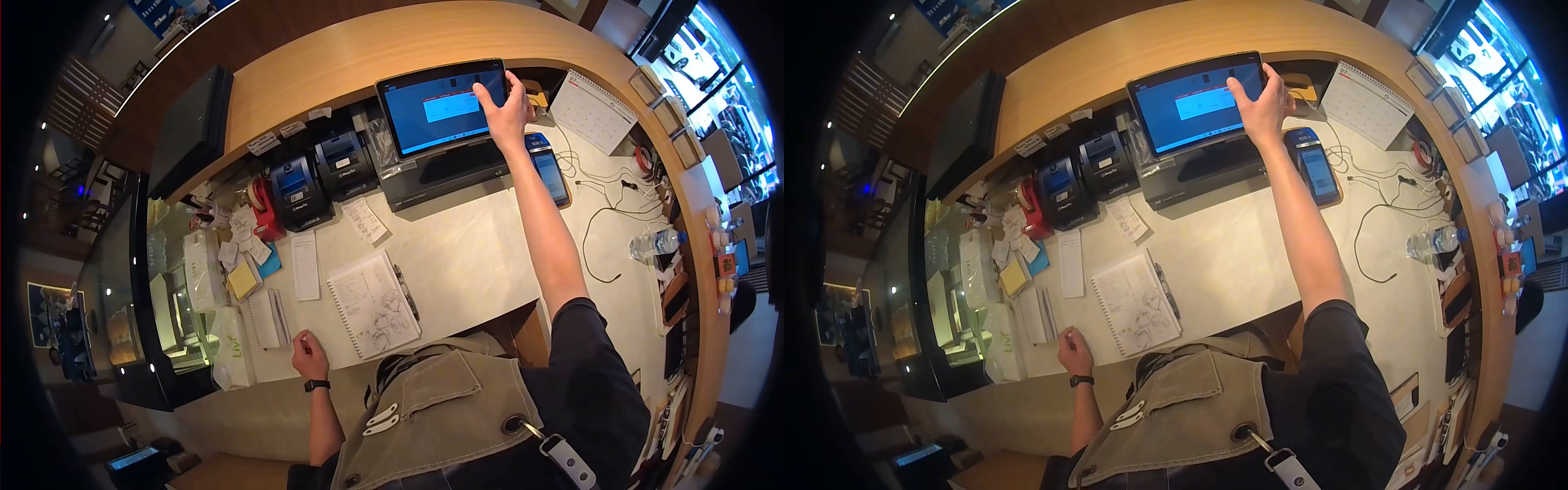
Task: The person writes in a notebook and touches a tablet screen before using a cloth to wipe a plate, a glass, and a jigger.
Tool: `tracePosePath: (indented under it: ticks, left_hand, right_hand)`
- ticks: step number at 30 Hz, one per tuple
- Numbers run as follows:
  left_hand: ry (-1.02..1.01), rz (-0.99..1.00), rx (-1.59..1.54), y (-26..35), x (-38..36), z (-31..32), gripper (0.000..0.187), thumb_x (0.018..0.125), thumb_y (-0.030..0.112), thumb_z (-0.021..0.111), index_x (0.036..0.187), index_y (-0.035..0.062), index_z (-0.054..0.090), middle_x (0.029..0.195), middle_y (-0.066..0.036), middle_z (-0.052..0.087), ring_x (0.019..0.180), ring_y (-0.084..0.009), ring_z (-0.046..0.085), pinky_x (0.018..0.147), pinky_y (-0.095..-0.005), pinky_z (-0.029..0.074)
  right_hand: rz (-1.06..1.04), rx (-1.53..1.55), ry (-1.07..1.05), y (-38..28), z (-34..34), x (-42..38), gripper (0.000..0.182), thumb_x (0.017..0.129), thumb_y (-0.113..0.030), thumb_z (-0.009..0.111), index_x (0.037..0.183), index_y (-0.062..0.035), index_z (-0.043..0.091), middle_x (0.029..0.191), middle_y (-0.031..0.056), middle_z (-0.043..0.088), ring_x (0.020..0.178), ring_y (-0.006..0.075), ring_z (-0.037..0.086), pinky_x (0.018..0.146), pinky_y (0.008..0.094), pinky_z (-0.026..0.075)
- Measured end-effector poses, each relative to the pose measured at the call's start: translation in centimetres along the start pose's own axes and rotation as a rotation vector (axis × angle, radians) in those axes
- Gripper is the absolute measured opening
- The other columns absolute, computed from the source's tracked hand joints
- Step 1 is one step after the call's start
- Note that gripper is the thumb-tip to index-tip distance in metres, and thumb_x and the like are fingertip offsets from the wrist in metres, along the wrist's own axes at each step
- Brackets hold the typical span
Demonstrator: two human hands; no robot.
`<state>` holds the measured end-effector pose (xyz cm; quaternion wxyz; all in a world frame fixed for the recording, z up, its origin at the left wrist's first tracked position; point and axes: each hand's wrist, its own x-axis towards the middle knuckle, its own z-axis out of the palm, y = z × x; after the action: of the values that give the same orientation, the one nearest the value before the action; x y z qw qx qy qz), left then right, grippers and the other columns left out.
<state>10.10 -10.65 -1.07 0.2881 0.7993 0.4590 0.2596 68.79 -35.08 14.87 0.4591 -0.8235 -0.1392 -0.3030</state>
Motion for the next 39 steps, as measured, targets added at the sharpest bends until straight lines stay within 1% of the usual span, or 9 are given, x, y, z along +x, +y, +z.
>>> tracePosePath:
  ticks: [10, 18, 20, 26, 29, 32, 35, 38, 39]
  left_hand:
    - [-0.004, 0.023, 0.084, 0.7, -0.1, -0.2, 0.019, 0.099, 0.022, 0.062, 0.103, 0.0057, 0.070, 0.062, -0.002, 0.057, 0.055, -0.0121, 0.052, 0.053, -0.0298, 0.044]
    - [0.008, 0.035, 0.074, 1.4, 0.0, -0.7, 0.026, 0.101, 0.029, 0.058, 0.098, 0.0056, 0.069, 0.076, -0.017, 0.067, 0.065, -0.0344, 0.064, 0.063, -0.0396, 0.051]
    - [-0.088, -0.041, 0.182, 1.1, 0.3, -1.2, 0.027, 0.101, 0.033, 0.057, 0.096, 0.0084, 0.068, 0.077, -0.017, 0.067, 0.068, -0.0357, 0.064, 0.063, -0.0421, 0.051]
    - [-0.102, -0.038, 0.212, 0.7, 0.5, -1.1, 0.028, 0.100, 0.035, 0.050, 0.096, 0.0119, 0.066, 0.080, -0.018, 0.067, 0.071, -0.0374, 0.064, 0.066, -0.0438, 0.052]
    - [-0.176, -0.634, -0.939, 2.9, 2.6, 0.0, 0.073, 0.100, 0.065, 0.041, 0.068, 0.0025, 0.062, 0.064, -0.010, 0.065, 0.057, -0.0181, 0.066, 0.056, -0.0352, 0.056]
    - [-0.174, -0.454, -1.531, 10.5, 2.9, -2.3, 0.079, 0.099, 0.069, 0.038, 0.104, -0.0031, 0.068, 0.092, -0.018, 0.072, 0.089, -0.0253, 0.073, 0.084, -0.0409, 0.058]
    - [-0.181, -0.049, -1.588, 10.9, 2.4, -1.6, 0.075, 0.102, 0.066, 0.032, 0.150, 0.0102, 0.044, 0.155, -0.011, 0.044, 0.145, -0.0291, 0.038, 0.117, -0.0475, 0.030]
    - [0.596, 0.211, -1.294, 15.0, -1.5, -6.9, 0.078, 0.104, 0.061, 0.033, 0.162, 0.0113, 0.015, 0.168, -0.011, 0.014, 0.155, -0.0300, 0.012, 0.123, -0.0466, 0.015]
    - [0.328, 0.300, -0.857, 16.0, -6.7, -16.0, 0.089, 0.103, 0.059, 0.039, 0.161, 0.0141, -0.011, 0.169, -0.009, -0.011, 0.155, -0.0284, -0.013, 0.125, -0.0434, 0.005]
  right_hand:
    - [0.084, 0.117, -0.111, 0.5, -1.2, 0.7, 0.072, 0.093, -0.057, 0.059, 0.139, -0.0024, 0.051, 0.138, 0.0206, 0.057, 0.132, 0.0341, 0.048, 0.117, 0.0501, 0.014]
    - [-0.015, 0.326, -0.015, 2.5, 1.0, 1.3, 0.052, 0.097, -0.038, 0.066, 0.130, 0.0009, 0.058, 0.126, 0.0181, 0.059, 0.120, 0.0284, 0.055, 0.105, 0.0398, 0.041]
    - [-0.436, 0.056, -0.029, 7.6, 2.4, 3.1, 0.038, 0.096, -0.026, 0.068, 0.119, 0.0031, 0.066, 0.122, 0.0170, 0.062, 0.115, 0.0280, 0.057, 0.103, 0.0412, 0.043]
    - [-0.315, 0.650, 0.030, -11.1, -2.8, -5.2, 0.047, 0.105, -0.020, 0.052, 0.142, 0.0096, 0.045, 0.145, 0.0262, 0.047, 0.136, 0.0322, 0.047, 0.115, 0.0396, 0.037]
    - [-0.339, 0.934, -0.257, -20.2, -3.1, -15.2, 0.055, 0.106, -0.029, 0.045, 0.144, 0.0106, 0.042, 0.149, 0.0258, 0.044, 0.141, 0.0348, 0.041, 0.119, 0.0429, 0.031]
    - [-0.511, 1.145, -0.873, -25.6, -4.5, -30.6, 0.059, 0.108, -0.037, 0.037, 0.145, 0.0083, 0.044, 0.159, 0.0244, 0.033, 0.148, 0.0378, 0.030, 0.120, 0.0477, 0.023]
    - [-1.008, 0.842, -1.157, -28.8, -3.7, -39.1, 0.054, 0.107, -0.043, 0.037, 0.129, 0.0025, 0.058, 0.150, 0.0236, 0.040, 0.132, 0.0364, 0.049, 0.109, 0.0473, 0.038]
    - [-1.022, 0.925, -1.504, -33.0, -2.4, -42.3, 0.049, 0.107, -0.041, 0.040, 0.122, 0.0017, 0.059, 0.135, 0.0212, 0.046, 0.121, 0.0331, 0.052, 0.102, 0.0450, 0.041]
    - [-0.916, 0.974, -1.679, -34.8, -2.3, -43.1, 0.048, 0.106, -0.041, 0.041, 0.120, 0.0014, 0.059, 0.129, 0.0204, 0.048, 0.118, 0.0320, 0.053, 0.100, 0.0442, 0.042]
